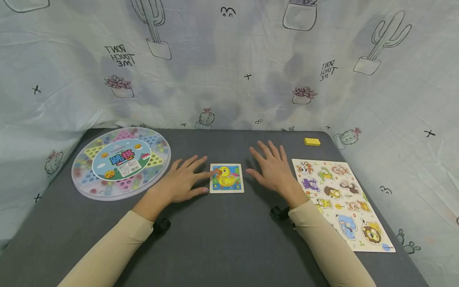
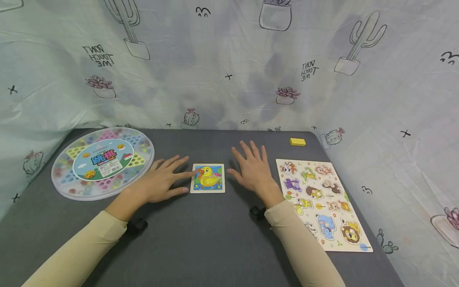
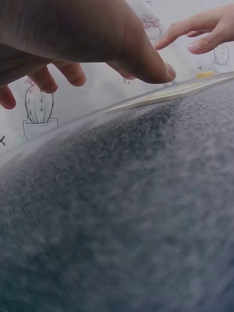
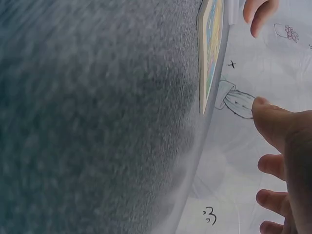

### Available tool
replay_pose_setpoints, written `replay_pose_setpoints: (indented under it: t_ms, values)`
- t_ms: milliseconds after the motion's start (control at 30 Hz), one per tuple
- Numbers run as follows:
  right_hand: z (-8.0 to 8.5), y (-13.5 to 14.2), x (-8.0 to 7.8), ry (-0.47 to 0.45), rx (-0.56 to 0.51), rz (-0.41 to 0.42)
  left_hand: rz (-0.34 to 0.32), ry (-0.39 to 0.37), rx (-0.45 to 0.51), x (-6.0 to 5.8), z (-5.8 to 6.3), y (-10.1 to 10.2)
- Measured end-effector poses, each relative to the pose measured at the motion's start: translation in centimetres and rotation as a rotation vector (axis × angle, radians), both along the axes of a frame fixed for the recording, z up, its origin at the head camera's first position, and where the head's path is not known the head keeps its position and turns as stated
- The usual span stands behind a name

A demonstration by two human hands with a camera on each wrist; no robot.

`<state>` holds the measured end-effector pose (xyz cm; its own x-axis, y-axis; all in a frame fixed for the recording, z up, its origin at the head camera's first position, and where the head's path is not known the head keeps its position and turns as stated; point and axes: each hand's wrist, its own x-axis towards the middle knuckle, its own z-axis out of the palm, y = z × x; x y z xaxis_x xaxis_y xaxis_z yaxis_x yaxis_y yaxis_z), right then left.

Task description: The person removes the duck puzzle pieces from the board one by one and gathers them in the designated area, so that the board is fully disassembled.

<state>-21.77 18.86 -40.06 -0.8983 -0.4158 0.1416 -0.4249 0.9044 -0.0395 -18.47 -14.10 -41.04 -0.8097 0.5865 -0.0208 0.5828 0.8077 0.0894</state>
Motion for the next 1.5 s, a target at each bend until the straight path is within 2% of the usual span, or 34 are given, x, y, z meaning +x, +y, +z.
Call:
replay_pose_setpoints:
  t_ms: [267, 533, 700, 900, 1100, 1400, 1500]
  values:
    - [-0.4, -0.8, -0.4, 0.006, 0.016, 0.013, -0.014, -0.052, 0.0, -0.2, -0.1, 0.5]
    - [-0.8, -1.9, -0.6, -0.049, -0.085, 0.083, -0.011, -0.094, -0.013, -0.4, -0.5, 0.5]
    - [-1.0, -2.6, -0.7, -0.067, -0.107, 0.127, -0.022, -0.152, -0.032, -0.5, -0.4, 0.6]
    - [-1.0, -3.3, -0.9, -0.098, -0.125, 0.174, -0.022, -0.181, -0.049, -0.8, -0.4, 0.7]
    - [-1.3, -3.8, -1.4, -0.123, -0.147, 0.214, -0.018, -0.225, -0.03, -1.4, -0.4, 0.8]
    - [-1.8, -4.6, -2.0, -0.178, -0.155, 0.261, -0.033, -0.303, 0.051, -2.1, -0.3, 0.9]
    - [-1.7, -4.8, -2.2, -0.189, -0.15, 0.276, -0.035, -0.309, 0.061, -2.3, -0.2, 0.9]
